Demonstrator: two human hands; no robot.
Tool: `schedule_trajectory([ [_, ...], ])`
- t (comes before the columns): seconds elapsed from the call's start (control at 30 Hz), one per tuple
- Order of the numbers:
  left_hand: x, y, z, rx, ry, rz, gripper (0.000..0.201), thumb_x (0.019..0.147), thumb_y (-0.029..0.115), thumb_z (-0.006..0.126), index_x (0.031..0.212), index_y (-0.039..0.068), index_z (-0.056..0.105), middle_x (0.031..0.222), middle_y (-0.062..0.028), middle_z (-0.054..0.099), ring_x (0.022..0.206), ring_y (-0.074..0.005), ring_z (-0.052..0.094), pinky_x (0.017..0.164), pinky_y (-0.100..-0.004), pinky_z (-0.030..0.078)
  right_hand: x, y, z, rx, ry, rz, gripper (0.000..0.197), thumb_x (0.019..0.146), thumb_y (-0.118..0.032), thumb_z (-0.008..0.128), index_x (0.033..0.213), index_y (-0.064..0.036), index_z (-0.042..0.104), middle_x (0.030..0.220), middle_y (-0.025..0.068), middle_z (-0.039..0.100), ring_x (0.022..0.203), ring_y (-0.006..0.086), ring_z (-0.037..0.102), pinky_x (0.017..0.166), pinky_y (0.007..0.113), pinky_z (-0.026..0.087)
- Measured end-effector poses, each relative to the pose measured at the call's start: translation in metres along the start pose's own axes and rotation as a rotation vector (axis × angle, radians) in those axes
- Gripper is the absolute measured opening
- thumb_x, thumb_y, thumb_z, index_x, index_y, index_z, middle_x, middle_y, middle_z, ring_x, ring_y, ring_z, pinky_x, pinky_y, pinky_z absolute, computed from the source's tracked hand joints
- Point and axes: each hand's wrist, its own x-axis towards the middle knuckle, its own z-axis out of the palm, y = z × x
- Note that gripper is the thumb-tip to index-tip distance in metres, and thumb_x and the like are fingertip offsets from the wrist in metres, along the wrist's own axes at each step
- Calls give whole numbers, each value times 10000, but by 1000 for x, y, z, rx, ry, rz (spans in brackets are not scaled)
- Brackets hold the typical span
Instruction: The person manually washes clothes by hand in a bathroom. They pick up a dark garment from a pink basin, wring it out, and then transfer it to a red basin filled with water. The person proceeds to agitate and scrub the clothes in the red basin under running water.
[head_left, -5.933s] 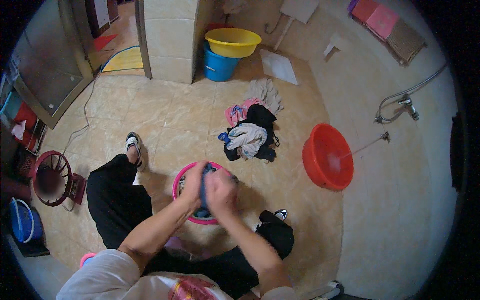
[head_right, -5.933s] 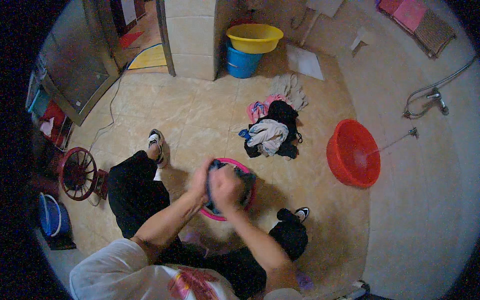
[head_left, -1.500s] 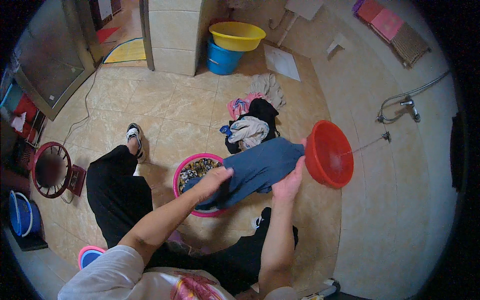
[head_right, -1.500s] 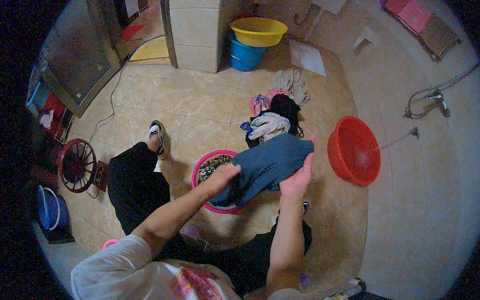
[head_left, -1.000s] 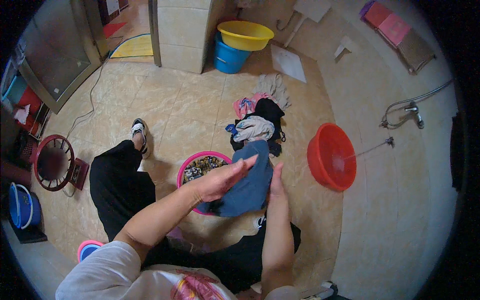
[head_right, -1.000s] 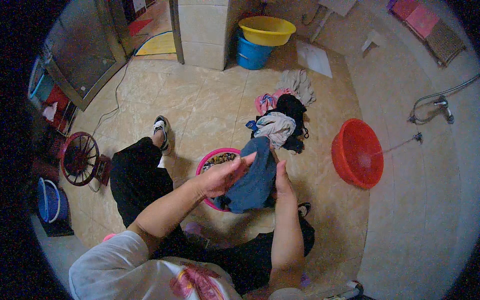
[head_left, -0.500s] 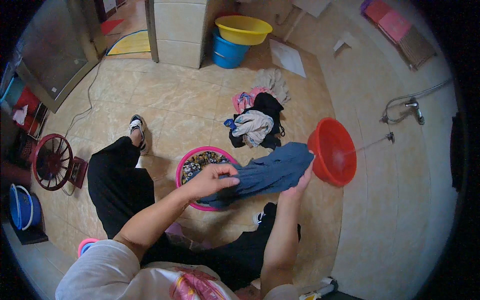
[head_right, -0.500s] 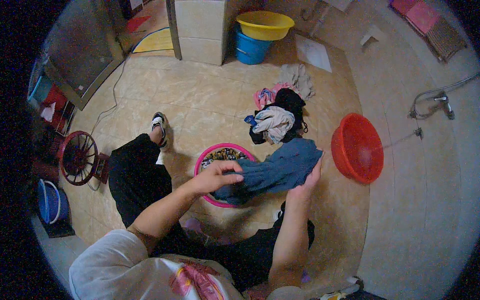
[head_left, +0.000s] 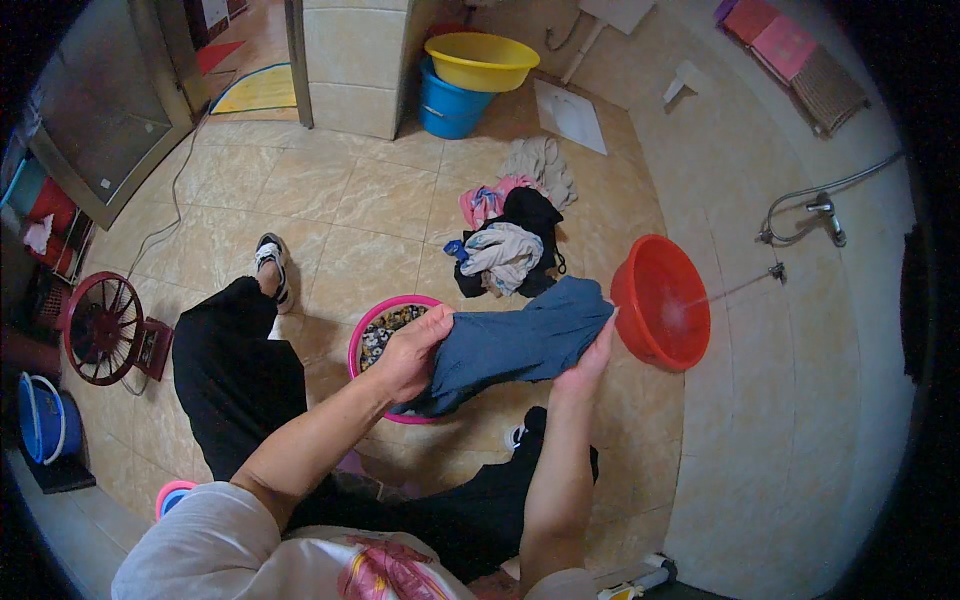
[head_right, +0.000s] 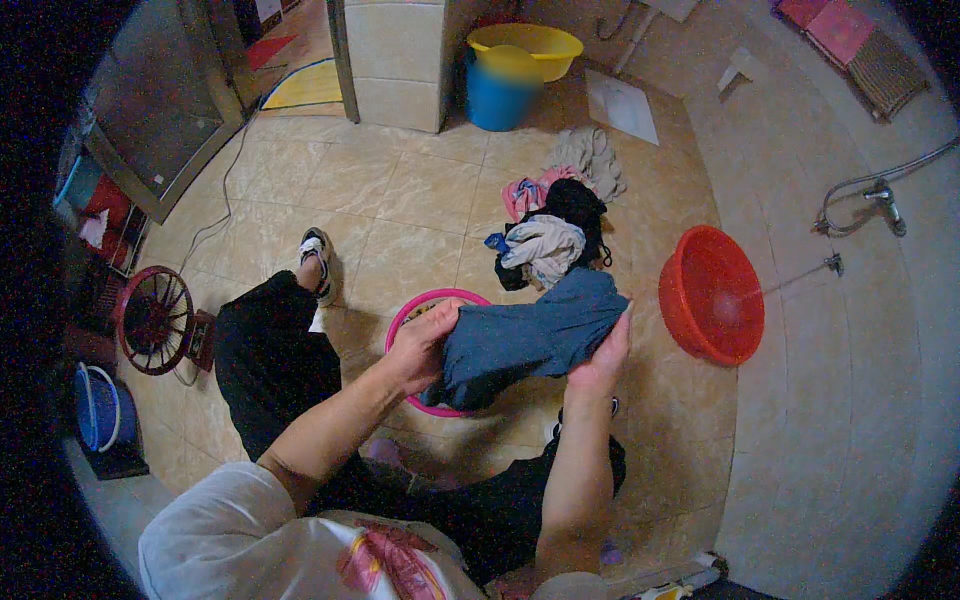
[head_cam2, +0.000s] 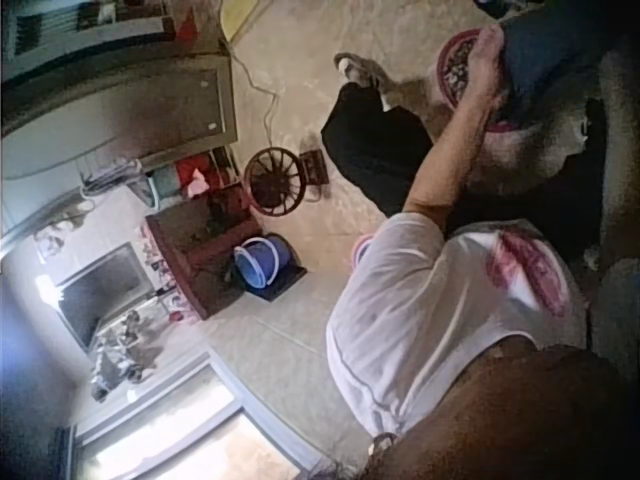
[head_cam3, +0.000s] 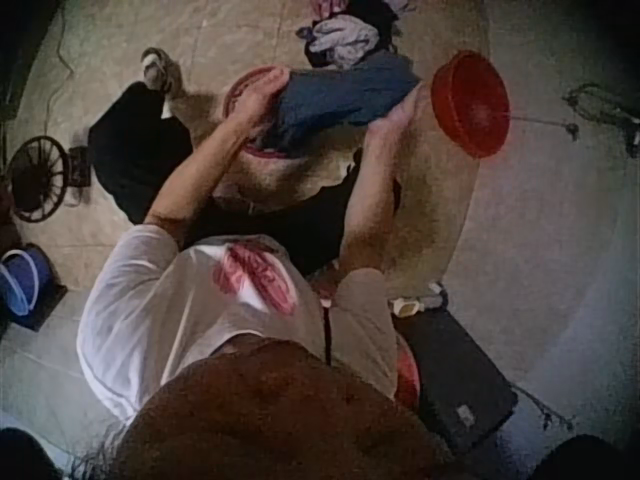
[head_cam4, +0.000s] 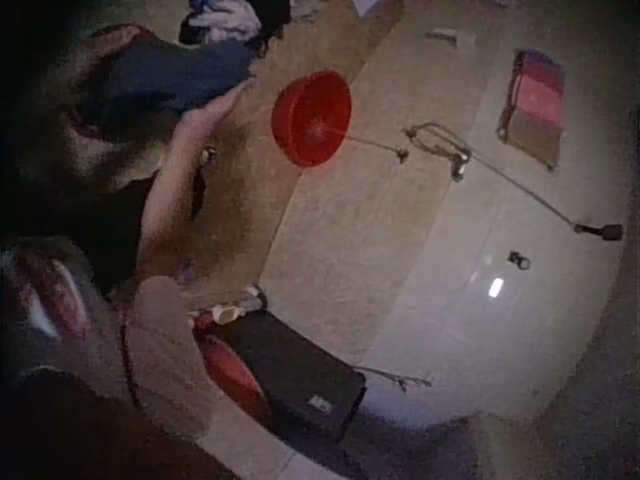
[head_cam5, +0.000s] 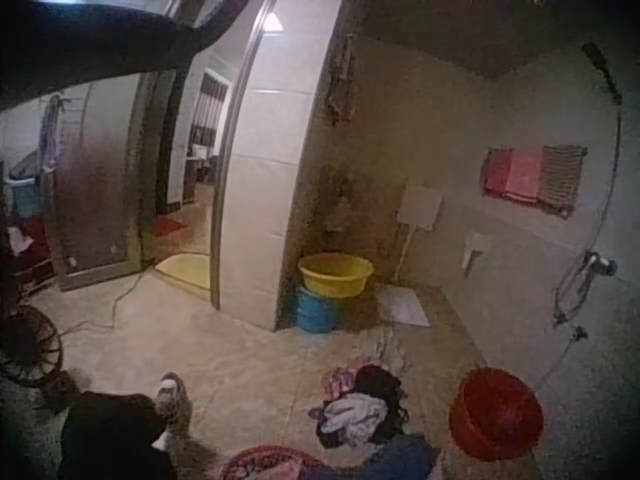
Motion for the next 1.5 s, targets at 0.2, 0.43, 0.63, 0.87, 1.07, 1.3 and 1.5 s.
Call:
schedule_trajectory([
  [0.2,34,-13,-26,-84,403,-124,310,953,337,395,975,80,565,945,-88,615,866,-221,598,753,-383,505,-69,83,20,-636,-622,-202,346,852,-165,643,1155,-34,540,1115,66,580,943,182,577,847,330,466],
  [0.43,13,-36,17,-61,587,-227,265,918,341,461,910,124,612,810,-52,631,707,-195,595,678,-348,498,-34,71,76,-1384,23,-137,206,861,-241,572,772,-56,559,690,165,580,671,328,597,572,437,466],
  [0.63,10,6,-31,-200,171,-159,336,934,371,425,875,93,605,865,-57,638,746,-218,598,760,-377,499,-105,111,63,-1308,-669,-715,161,794,-174,630,698,-90,532,643,117,531,569,322,568,526,426,453],
  [0.87,1,-19,-45,-190,309,-98,284,926,319,438,985,84,586,885,-72,642,743,-240,609,725,-361,509,-62,117,55,-1329,-383,-590,131,808,-139,597,726,-59,534,675,180,563,605,367,563,556,429,445],
  [1.07,-11,-29,-25,-196,533,-228,266,926,316,433,866,109,588,823,-63,624,702,-200,584,657,-372,504,-68,128,36,-1366,-377,-475,156,835,-247,586,781,-101,577,701,150,602,594,337,593,503,435,456],
  [1.3,-1,-64,-108,-395,-112,17,285,914,370,443,915,123,586,843,-76,618,787,-221,596,736,-387,504,-105,133,51,-1211,-532,-586,227,865,-239,580,722,-69,532,692,140,562,632,345,584,528,427,434],
  [1.5,-12,-39,-35,11,537,-207,330,953,371,385,951,136,617,916,-43,646,814,-199,627,753,-370,513,-62,122,45,-1361,-284,-395,235,899,-235,543,756,-48,552,736,169,602,673,343,603,542,423,442],
])
